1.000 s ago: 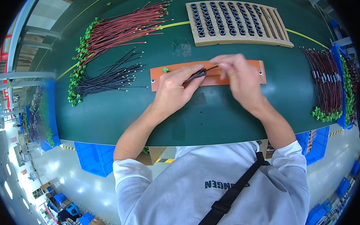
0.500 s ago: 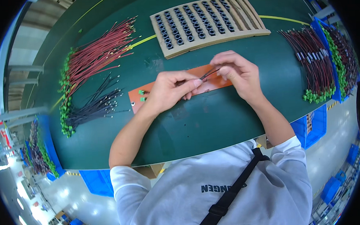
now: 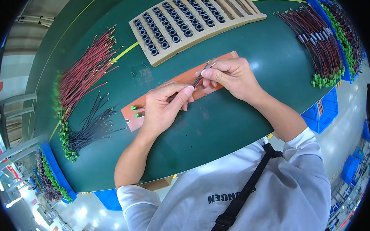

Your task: The person assembles wire harnesses by hand at a workbench. They pick up red and black wires, insert a cylindrical component, attach green connectors, and place the finished units into a blue bin.

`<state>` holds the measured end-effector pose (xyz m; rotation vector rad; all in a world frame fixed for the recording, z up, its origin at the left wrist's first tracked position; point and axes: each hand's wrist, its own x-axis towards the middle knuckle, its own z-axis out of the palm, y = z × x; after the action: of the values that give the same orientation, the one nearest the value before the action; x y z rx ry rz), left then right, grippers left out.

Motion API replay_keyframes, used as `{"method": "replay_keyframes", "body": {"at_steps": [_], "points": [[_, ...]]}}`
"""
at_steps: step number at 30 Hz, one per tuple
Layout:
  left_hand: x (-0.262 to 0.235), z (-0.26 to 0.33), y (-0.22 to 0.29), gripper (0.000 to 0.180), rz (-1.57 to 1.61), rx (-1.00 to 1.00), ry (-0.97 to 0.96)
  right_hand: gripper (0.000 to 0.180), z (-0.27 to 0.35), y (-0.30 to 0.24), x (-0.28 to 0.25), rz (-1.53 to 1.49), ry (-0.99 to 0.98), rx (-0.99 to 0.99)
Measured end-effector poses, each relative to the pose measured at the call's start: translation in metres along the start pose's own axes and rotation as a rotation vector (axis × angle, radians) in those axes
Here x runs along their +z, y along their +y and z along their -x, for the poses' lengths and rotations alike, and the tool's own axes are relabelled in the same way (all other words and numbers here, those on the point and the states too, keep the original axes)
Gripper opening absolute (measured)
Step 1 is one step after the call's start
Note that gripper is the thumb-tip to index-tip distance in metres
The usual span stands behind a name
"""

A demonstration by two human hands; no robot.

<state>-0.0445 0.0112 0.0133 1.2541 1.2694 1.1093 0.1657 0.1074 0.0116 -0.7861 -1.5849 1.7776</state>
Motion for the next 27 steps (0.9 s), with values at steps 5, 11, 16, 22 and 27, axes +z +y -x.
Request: {"method": "replay_keyframes", "body": {"at_steps": [5,11,16,22,27], "points": [[-0.006,-0.002,0.002,0.017,-0.046,0.000,-0.078,0.018,0.000,-0.002,0.002,-0.027,-0.003,0.017],[-0.006,-0.002,0.003,0.017,-0.030,0.004,-0.095,0.022,0.001,0.002,0.003,-0.055,-0.001,0.004],[-0.003,-0.001,0.003,0.019,-0.007,-0.018,-0.071,0.022,0.001,-0.004,0.004,-0.022,0.028,0.038],[-0.002,-0.007,0.003,0.037,0.105,-0.020,0.068,0.030,0.003,0.008,-0.003,0.457,0.160,-0.288],[-0.018,0.002,0.004,0.025,-0.223,0.302,0.232,0.032,0.001,0.011,-0.010,0.548,0.216,-0.328]]}}
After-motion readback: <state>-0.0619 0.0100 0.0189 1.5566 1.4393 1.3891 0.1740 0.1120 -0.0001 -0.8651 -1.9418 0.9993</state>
